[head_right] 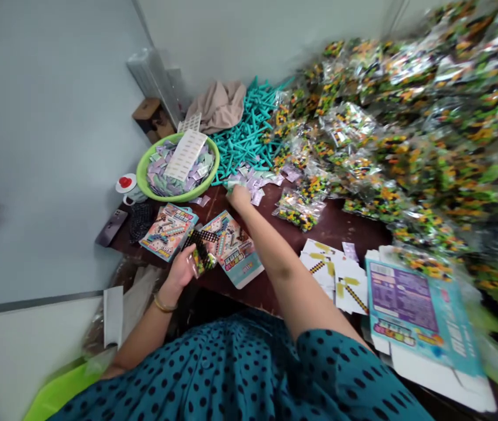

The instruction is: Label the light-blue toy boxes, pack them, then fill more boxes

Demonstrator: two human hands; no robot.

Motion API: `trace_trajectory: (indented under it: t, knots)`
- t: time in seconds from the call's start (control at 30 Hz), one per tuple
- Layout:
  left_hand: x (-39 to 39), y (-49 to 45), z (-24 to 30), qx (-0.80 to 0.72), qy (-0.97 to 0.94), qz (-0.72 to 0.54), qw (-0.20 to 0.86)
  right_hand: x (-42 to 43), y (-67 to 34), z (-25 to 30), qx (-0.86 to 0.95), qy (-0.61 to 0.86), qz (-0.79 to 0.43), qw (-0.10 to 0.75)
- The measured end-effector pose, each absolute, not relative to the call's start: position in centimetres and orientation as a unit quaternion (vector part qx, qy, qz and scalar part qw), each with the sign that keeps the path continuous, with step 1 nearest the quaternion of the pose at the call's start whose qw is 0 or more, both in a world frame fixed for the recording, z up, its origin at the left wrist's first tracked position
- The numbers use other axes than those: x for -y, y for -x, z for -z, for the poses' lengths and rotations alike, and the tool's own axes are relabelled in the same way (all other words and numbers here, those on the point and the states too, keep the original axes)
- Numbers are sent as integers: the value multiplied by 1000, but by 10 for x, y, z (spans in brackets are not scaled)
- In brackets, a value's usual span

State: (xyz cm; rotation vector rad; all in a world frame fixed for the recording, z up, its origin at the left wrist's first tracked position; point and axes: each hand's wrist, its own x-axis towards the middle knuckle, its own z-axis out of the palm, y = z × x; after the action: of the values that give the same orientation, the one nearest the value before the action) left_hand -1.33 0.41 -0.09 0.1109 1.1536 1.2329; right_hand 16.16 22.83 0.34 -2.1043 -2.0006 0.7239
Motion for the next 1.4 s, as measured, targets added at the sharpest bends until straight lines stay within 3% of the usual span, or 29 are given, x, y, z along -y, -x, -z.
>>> trace_trajectory:
  t: [0.17,0.33,0.47,0.57,0.7,0.8,0.93,1.17,1.4]
  knots:
    - [-23,-13,4,-471,-124,-600,635,-124,-190,-21,754,594,-201,196]
    - [-22,-59,0,-474,-149,-599,628,-11,-173,-26,807,534,-146,206]
    - [-6,-86,-1,-458,-169,-610,624,13,-196,-9,663,571,-236,423]
    - [7,-96,5,-490,-234,-598,590,28,-205,7,448,566,-419,551]
    - [23,-98,11,-530,-378,-527,547,52,-211,19,312,469,-605,563]
    - [35,-89,9,-498,-484,-450,562,65,-243,24,297,493,-575,581]
    - [37,-64,3,-470,-684,-305,467,80,-308,35,284,565,-503,589]
    - [5,-14,-36,-506,-625,-484,346,104,-327,19,365,542,-504,565]
    - [23,-17,-41,-482,-644,-461,375,104,-300,-13,431,478,-536,547]
